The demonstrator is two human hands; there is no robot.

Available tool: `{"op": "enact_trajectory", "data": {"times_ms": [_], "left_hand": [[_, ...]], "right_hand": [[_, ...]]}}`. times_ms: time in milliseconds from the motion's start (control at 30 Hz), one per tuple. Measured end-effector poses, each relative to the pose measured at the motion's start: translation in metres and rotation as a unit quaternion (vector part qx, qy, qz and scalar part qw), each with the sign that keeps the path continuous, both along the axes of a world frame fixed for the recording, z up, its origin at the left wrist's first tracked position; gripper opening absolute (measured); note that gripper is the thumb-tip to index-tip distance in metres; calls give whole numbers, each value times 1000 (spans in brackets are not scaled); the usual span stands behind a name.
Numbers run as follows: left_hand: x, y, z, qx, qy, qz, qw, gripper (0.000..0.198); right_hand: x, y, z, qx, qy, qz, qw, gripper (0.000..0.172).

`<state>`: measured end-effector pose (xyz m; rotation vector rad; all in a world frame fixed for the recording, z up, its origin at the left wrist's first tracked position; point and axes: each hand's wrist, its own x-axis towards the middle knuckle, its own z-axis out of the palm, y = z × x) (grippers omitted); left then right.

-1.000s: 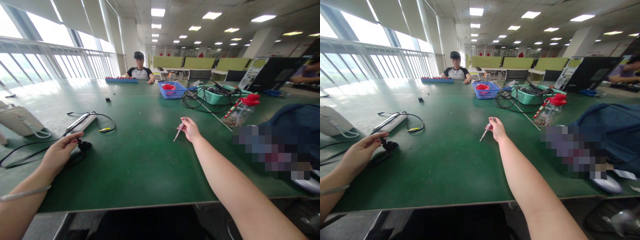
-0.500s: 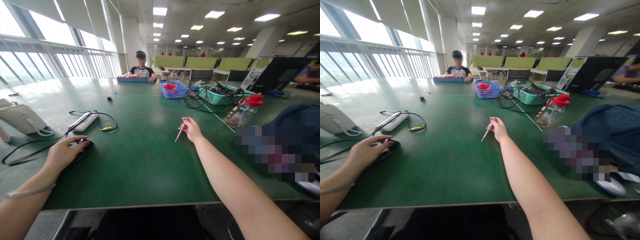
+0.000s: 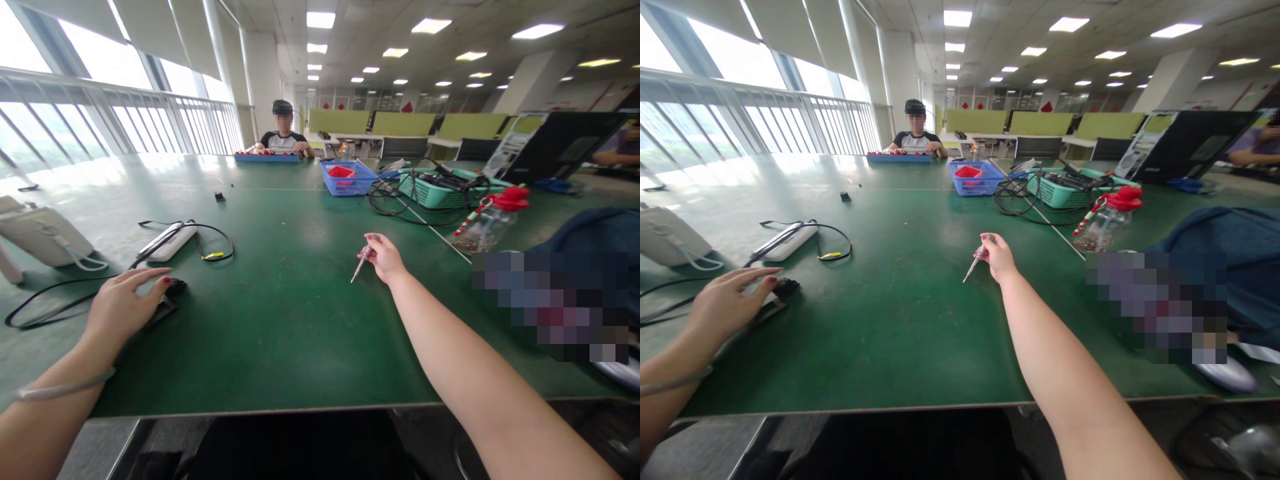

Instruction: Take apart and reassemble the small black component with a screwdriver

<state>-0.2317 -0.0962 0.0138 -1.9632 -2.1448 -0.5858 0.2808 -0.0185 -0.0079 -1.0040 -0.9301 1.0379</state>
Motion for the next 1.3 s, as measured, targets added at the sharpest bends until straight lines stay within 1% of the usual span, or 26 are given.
{"op": "enact_trajectory", "data": {"times_ms": [67,133,167,233,300,333,400,467,500,567,633,667,733,800,867,1000,1100,1200,1300], "left_hand": [[0,-8,0,-24,22,13,999,72],[0,-18,-5,-67,47,12,997,88],[-1,-24,-8,-87,47,12,995,88],[-3,-34,-15,-116,33,22,992,80],[-4,-41,-16,-113,27,26,993,73],[-4,-42,-14,-95,30,18,995,71],[-5,-39,-6,-40,43,-19,998,67],[-6,-29,3,9,59,-69,996,62],[-7,-23,7,19,67,-90,994,61],[-11,-7,10,0,78,-132,988,59],[-16,6,8,-47,84,-175,980,57],[-18,11,6,-66,85,-185,977,57],[-22,17,1,-83,85,-179,977,56],[-23,19,-2,-81,83,-164,980,57],[-23,19,-2,-86,78,-161,980,58],[-23,22,0,-121,65,-164,977,60],[-22,25,0,-134,73,-177,972,60],[-16,20,5,-146,80,-183,969,57],[-6,11,15,-154,84,-169,970,53]], "right_hand": [[0,0,0,0,1,0,1000,21],[0,1,0,-1,1,0,1000,21],[0,1,0,-2,1,0,1000,22],[0,2,0,-3,1,0,1000,22],[1,2,-1,-4,1,1,1000,21],[1,2,-1,-4,2,1,1000,21],[0,1,0,-4,2,1,1000,21],[0,1,0,-5,3,3,1000,21],[0,1,0,-5,4,3,1000,21],[0,0,1,-5,6,3,1000,20],[-1,0,1,-5,8,2,1000,19],[-1,0,1,-5,9,1,1000,18],[-1,0,1,-6,9,2,1000,18],[-1,0,1,-6,9,4,1000,18],[-1,0,2,-7,10,5,1000,19],[0,1,2,-9,13,4,1000,18],[-1,1,2,-13,12,1,1000,16],[-2,3,2,-24,8,-2,1000,15],[-3,6,3,-43,6,-6,999,11]]}}
